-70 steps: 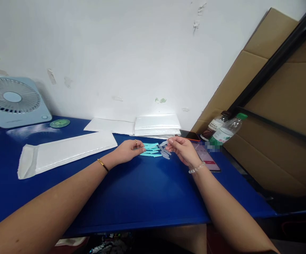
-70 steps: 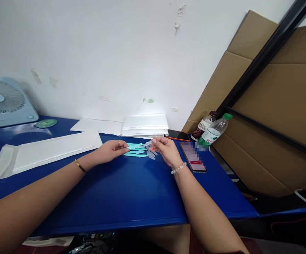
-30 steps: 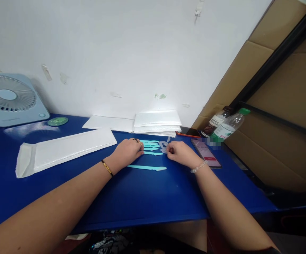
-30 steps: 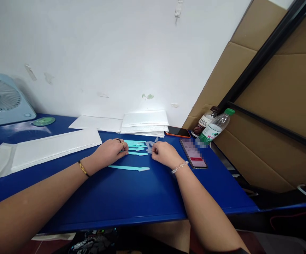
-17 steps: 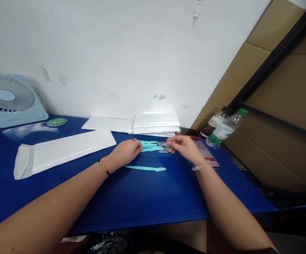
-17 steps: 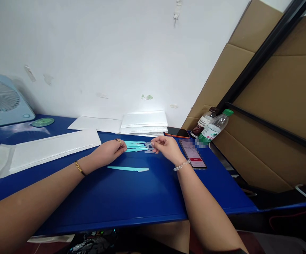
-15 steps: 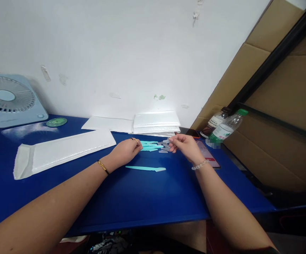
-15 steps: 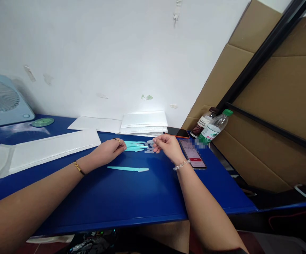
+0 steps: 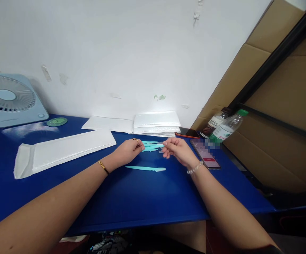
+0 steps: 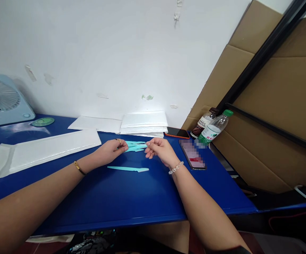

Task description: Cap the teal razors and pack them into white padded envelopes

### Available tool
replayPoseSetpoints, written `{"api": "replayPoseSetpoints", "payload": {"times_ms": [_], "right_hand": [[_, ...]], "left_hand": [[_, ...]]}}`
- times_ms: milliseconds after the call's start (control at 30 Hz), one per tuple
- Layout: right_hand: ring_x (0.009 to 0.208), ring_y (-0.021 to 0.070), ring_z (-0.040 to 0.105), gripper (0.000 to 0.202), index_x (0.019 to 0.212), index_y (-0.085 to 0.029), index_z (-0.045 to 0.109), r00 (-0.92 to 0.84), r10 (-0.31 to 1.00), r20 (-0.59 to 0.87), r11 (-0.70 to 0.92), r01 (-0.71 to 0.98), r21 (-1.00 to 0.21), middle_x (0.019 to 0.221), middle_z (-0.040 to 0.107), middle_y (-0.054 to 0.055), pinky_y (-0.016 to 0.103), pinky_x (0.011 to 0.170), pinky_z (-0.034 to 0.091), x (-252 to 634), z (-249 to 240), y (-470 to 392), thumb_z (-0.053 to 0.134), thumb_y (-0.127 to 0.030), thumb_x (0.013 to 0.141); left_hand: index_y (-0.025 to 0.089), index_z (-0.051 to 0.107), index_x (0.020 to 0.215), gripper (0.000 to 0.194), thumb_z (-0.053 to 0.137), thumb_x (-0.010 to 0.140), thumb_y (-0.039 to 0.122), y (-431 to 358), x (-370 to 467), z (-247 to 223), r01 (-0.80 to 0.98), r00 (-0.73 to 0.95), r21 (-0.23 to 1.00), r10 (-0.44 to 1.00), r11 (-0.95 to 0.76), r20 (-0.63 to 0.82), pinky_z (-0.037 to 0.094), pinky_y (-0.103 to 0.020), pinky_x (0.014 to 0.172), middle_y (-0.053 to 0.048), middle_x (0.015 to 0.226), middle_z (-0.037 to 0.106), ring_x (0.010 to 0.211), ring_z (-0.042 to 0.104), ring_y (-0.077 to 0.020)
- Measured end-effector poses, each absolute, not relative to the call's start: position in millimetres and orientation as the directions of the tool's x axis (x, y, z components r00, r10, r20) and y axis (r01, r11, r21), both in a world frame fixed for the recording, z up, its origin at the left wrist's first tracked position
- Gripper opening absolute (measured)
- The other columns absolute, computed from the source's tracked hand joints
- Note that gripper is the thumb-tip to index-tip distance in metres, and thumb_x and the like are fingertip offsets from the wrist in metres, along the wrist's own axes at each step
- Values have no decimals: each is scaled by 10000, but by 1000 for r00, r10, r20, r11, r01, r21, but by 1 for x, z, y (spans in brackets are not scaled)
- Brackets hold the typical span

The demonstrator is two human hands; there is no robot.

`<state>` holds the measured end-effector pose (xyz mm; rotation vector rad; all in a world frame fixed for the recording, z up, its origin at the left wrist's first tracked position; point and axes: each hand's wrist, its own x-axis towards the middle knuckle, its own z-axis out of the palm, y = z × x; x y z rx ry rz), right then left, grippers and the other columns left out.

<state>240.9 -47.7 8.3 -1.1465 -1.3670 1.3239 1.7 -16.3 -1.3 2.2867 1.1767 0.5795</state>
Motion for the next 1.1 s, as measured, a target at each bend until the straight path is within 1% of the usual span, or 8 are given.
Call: {"api": "replayPoseSetpoints", "payload": {"times_ms": [67,133,233,333,433,633,933,1100], "right_hand": [[515,120,620,352,751,-153,566,-253,967,-33,-5,113,-994,644,658,26,209,468,466,243,9,-49,699,-477,714],[478,99,575,351,758,-150,589,-297,955,-20,61,261,-963,621,639,19,201,451,426,248,10,-48,634,-498,766],[506,92,517,299,786,-158,656,-266,954,139,269,551,-790,647,621,19,212,482,399,259,10,-45,602,-452,797],[635,128,542,161,801,-189,699,-307,921,242,391,732,-558,764,630,33,244,578,428,264,7,-43,679,-335,735],[678,144,563,78,781,-203,713,-362,910,202,414,778,-472,798,633,39,261,625,435,263,2,-40,674,-254,736],[646,134,561,95,784,-222,727,-317,918,240,397,760,-515,772,640,26,256,605,429,262,-12,-34,656,-281,761],[611,145,597,82,750,-220,731,-313,923,225,382,662,-646,700,672,19,264,572,459,247,-9,-39,683,-285,736],[632,152,628,84,747,-228,743,-409,897,167,413,645,-643,722,702,21,272,590,474,242,-3,-44,684,-287,734]], "left_hand": [[185,594,777,329,409,861,443,-19,2,2,604,577,605,808,-519,116,353,-251,558,-15,715,587,611,493,-139],[184,601,743,335,432,845,455,-22,1,7,598,629,602,775,-529,56,342,-245,538,-10,677,579,587,484,-133],[189,633,761,326,467,826,463,-23,-1,10,611,669,562,743,-558,11,342,-244,528,-15,674,598,584,499,-137],[198,660,909,293,478,834,415,-19,-3,3,643,644,430,751,-634,146,393,-262,626,-49,861,640,727,556,-169],[209,654,1003,283,479,845,366,-12,-5,-6,676,638,291,736,-677,228,411,-297,727,-73,1015,627,848,566,-200],[205,659,877,249,443,860,327,-8,-5,-10,681,649,269,732,-681,208,408,-293,698,-57,898,636,798,559,-191],[203,652,856,218,470,839,322,-7,0,-14,639,648,412,743,-649,165,394,-275,650,-41,837,648,769,560,-178],[204,645,809,164,509,813,295,-14,6,-14,615,673,459,731,-641,119,381,-255,604,-26,801,656,732,569,-165]]}}
